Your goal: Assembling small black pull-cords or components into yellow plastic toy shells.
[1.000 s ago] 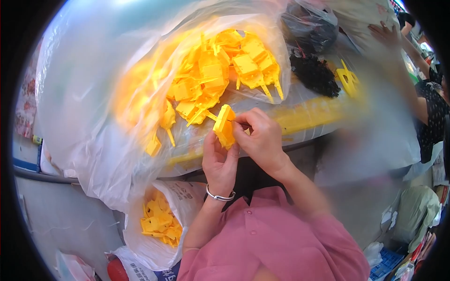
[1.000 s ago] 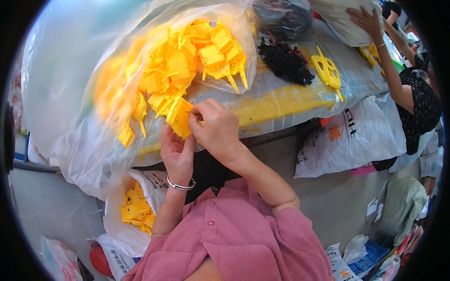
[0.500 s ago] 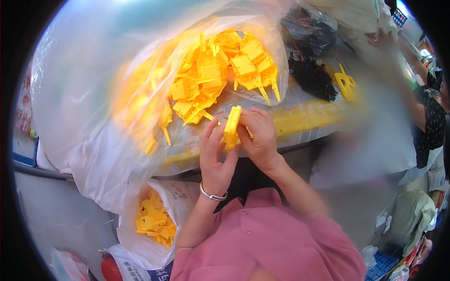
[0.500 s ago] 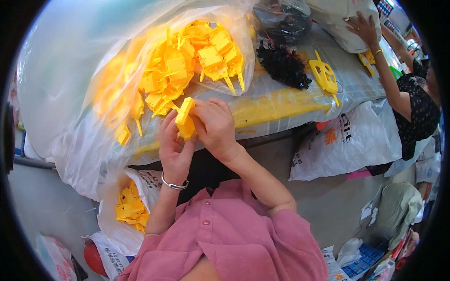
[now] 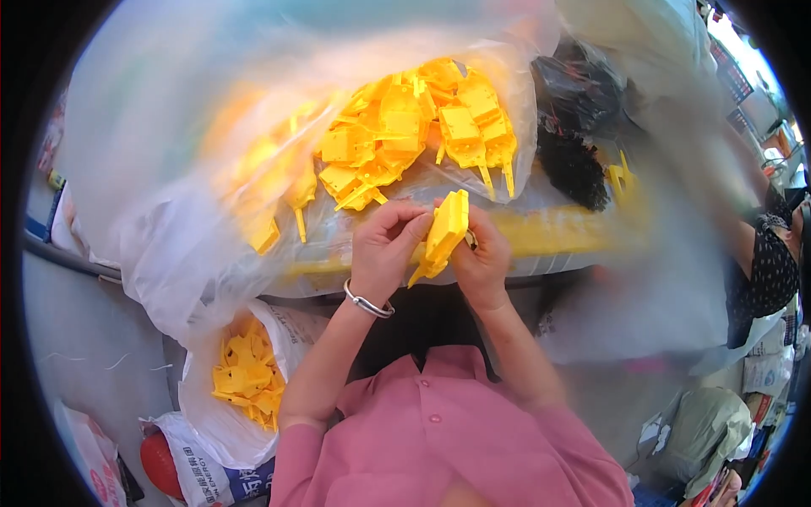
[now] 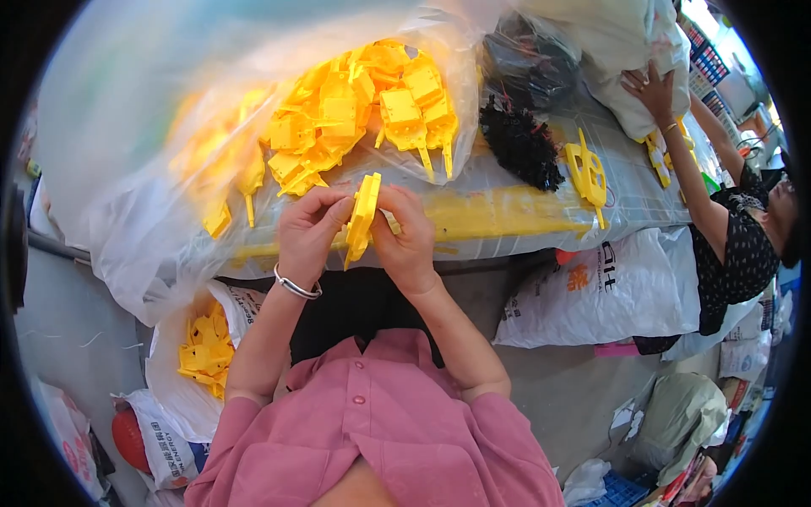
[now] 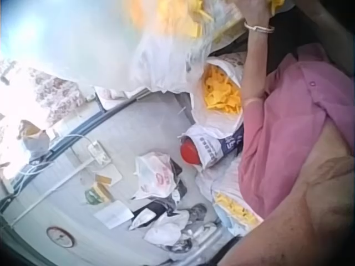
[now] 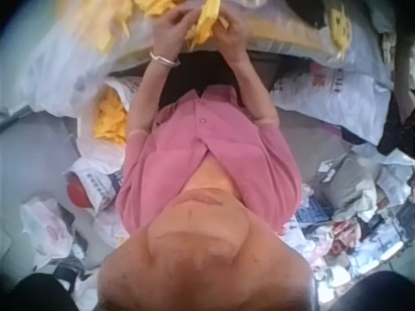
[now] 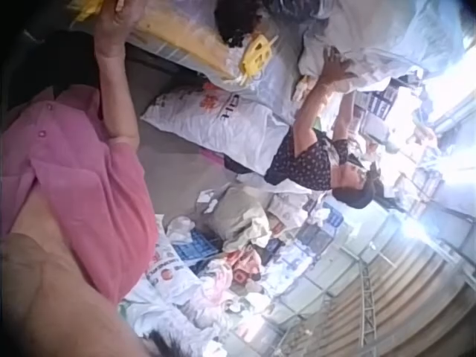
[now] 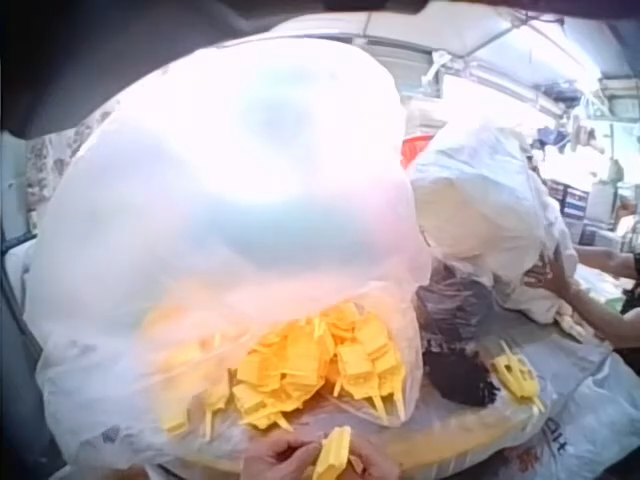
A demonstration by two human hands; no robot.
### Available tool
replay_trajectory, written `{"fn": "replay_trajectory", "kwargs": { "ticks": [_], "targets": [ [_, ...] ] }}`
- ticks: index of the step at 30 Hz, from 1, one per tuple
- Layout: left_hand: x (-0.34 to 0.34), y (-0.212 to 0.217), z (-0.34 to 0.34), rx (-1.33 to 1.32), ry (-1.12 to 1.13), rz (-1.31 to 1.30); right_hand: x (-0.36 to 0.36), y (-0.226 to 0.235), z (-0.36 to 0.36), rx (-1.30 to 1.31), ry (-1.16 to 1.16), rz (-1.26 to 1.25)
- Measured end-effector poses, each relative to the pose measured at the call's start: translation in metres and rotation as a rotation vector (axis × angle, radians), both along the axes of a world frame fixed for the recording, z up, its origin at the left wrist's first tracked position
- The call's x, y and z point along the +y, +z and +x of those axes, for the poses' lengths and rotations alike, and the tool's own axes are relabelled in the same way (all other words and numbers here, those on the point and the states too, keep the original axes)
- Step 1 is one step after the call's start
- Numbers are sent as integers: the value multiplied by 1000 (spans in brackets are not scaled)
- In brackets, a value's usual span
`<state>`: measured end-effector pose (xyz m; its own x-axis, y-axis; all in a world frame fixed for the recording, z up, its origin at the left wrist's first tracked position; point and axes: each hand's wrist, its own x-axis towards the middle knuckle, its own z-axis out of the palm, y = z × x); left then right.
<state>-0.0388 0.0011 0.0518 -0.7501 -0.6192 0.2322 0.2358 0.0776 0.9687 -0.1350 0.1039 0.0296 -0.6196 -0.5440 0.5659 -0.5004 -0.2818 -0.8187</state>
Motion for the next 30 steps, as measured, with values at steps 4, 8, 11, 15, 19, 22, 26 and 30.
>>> {"fn": "replay_trajectory", "kwargs": {
  "ticks": [4, 8, 11, 15, 19, 22, 26, 30],
  "targets": [
    [0, -1, 1, -59, 92, -26, 13, 17, -13, 58, -211, -33],
    [-3, -7, 1, -43, 97, -77, 21, 59, -8, 621, -110, 176],
    [0, 0, -1, -9, 71, -99, 16, 44, -14, 690, -119, 401],
    [-5, 12, 5, -9, 48, 91, 13, 21, -21, 702, -128, 542],
    [-5, 13, 11, 49, -4, 286, 11, 21, -17, 733, -86, 529],
    [-4, 15, 13, 30, -44, 327, 3, 18, -9, 722, -37, 441],
    [-8, 23, 13, -47, -143, 322, -1, 14, -1, 596, -72, 331],
    [-11, 28, 17, 11, -149, 455, -3, 8, 2, 73, 232, 238]
  ]
}}
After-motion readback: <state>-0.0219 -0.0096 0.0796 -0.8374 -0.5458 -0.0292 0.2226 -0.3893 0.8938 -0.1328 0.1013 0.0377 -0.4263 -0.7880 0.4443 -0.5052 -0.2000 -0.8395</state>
